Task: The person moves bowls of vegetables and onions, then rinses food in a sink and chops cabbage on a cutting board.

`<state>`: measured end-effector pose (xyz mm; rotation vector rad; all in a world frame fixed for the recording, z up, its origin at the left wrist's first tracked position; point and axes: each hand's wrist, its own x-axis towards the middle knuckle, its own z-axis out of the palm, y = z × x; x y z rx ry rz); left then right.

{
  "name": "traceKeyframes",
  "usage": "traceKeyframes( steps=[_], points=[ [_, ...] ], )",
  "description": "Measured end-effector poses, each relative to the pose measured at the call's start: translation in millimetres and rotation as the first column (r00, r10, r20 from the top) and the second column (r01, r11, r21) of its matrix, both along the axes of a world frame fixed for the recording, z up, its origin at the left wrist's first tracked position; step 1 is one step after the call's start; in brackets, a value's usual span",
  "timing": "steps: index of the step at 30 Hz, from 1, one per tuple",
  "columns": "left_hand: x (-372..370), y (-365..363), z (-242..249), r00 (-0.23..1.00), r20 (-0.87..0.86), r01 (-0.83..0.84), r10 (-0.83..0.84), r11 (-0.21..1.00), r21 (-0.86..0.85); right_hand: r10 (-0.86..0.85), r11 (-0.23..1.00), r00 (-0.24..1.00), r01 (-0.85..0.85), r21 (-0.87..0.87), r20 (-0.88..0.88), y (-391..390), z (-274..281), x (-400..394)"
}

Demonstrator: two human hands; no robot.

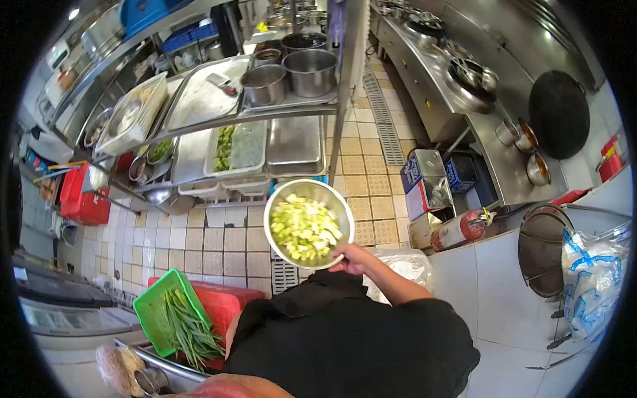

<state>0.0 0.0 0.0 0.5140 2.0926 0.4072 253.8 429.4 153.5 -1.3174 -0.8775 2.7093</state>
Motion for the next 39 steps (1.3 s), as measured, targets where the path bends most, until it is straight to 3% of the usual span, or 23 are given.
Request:
traceKeyframes(
  steps=[2, 3, 5, 8, 11, 14, 17, 19, 21, 22, 24, 26, 29, 30, 31, 33, 34, 35, 36, 39],
  points=[
    [-24.5, 21.0, -30.8, 0.985, -0.146, 0.099, -0.095, 0.995, 0.019, -0.14, 0.989, 0.988, 0.137, -0.051, -0.063, 3.1, -6.5, 23.8],
    [-50.0, -18.8, 15.0, 0.977, -0.191, 0.076, -0.092, 0.993, -0.089, -0.199, 0.964, 0.975, 0.177, -0.198, -0.099, -24.8, -28.5, 21.7],
    [-49.7, 35.9, -4.2, 0.978, -0.206, 0.036, -0.037, 0.999, -0.01, -0.293, 0.942, 0.949, 0.267, -0.201, -0.113, 10.8, -37.9, 47.7],
    [-54.7, 83.9, -41.7, 0.972, 0.147, 0.17, -0.183, 0.981, 0.097, -0.406, 0.91, 0.901, 0.385, -0.152, -0.151, 44.3, -38.1, 82.2],
    [-50.5, 145.2, 20.6, 0.971, 0.044, 0.239, -0.235, 0.965, -0.111, -0.52, 0.854, 0.832, 0.504, -0.128, -0.193, 60.7, -32.2, 90.6],
    [-90.2, 170.3, -44.7, 0.938, 0.146, 0.338, -0.316, 0.925, -0.172, -0.599, 0.799, 0.775, 0.593, -0.096, -0.201, 77.3, -33.7, 104.5],
    [-142.2, 206.7, -87.7, 0.762, 0.005, 0.646, -0.648, 0.759, -0.085, -0.688, 0.723, 0.688, 0.679, -0.13, -0.233, 83.6, -36.4, 108.6],
    [-146.3, 270.2, 6.2, 0.592, -0.082, 0.803, -0.802, 0.596, -0.028, -0.743, 0.663, 0.627, 0.737, -0.131, -0.236, 83.4, -33.3, 107.4],
    [-164.0, 320.8, 18.0, 0.511, -0.042, 0.856, -0.858, 0.513, -0.066, -0.802, 0.586, 0.548, 0.799, -0.133, -0.237, 86.0, -30.9, 105.2],
    [-186.3, 343.4, -13.6, 0.366, -0.073, 0.925, -0.928, 0.371, -0.084, -0.819, 0.563, 0.533, 0.817, -0.122, -0.215, 87.2, -35.0, 105.1],
    [-227.0, 376.2, -67.6, 0.394, -0.158, 0.906, -0.905, 0.412, -0.098, -0.855, 0.506, 0.471, 0.85, -0.149, -0.217, 93.0, -36.2, 100.1],
    [-238.8, 411.8, -76.5, 0.499, -0.175, 0.847, -0.849, 0.521, -0.11, -0.858, 0.498, 0.463, 0.855, -0.145, -0.223, 105.0, -39.2, 102.1],
    [-249.0, 463.1, -102.2, 0.398, -0.324, 0.894, -0.858, 0.441, -0.071, -0.862, 0.492, 0.45, 0.853, -0.175, -0.233, 138.8, -33.9, 105.8],
    [-215.7, 480.6, -51.8, 0.754, -0.19, 0.636, -0.629, 0.771, -0.031, -0.842, 0.521, 0.464, 0.83, -0.196, -0.275, 153.6, -41.0, 108.0],
    [-204.9, 497.4, -41.7, 0.861, -0.019, 0.507, -0.508, 0.861, -0.049, -0.833, 0.54, 0.478, 0.813, -0.219, -0.278, 172.7, -48.4, 108.6],
    [-183.7, 523.9, -31.5, 0.817, -0.039, 0.572, -0.576, 0.817, -0.075, -0.815, 0.574, 0.511, 0.776, -0.261, -0.274, 216.2, -58.4, 115.4],
    [-187.2, 531.4, -50.1, 0.409, -0.116, 0.896, -0.905, 0.422, -0.136, -0.804, 0.586, 0.522, 0.775, -0.236, -0.284, 242.3, -61.2, 113.1],
    [-191.2, 539.1, -69.7, -0.076, -0.27, 0.983, -0.96, -0.026, -0.183, -0.79, 0.606, 0.55, 0.769, -0.204, -0.272, 269.6, -61.6, 108.3],
    [-186.2, 544.3, -88.3, -0.151, -0.293, 0.979, -0.944, -0.102, -0.177, -0.772, 0.628, 0.579, 0.761, -0.166, -0.263, 302.6, -60.2, 103.5],
    [-162.7, 553.4, -119.6, -0.059, -0.222, 0.995, -0.973, -0.038, -0.096, -0.705, 0.703, 0.662, 0.698, -0.135, -0.255, 387.3, -50.8, 97.1]
  ],
)
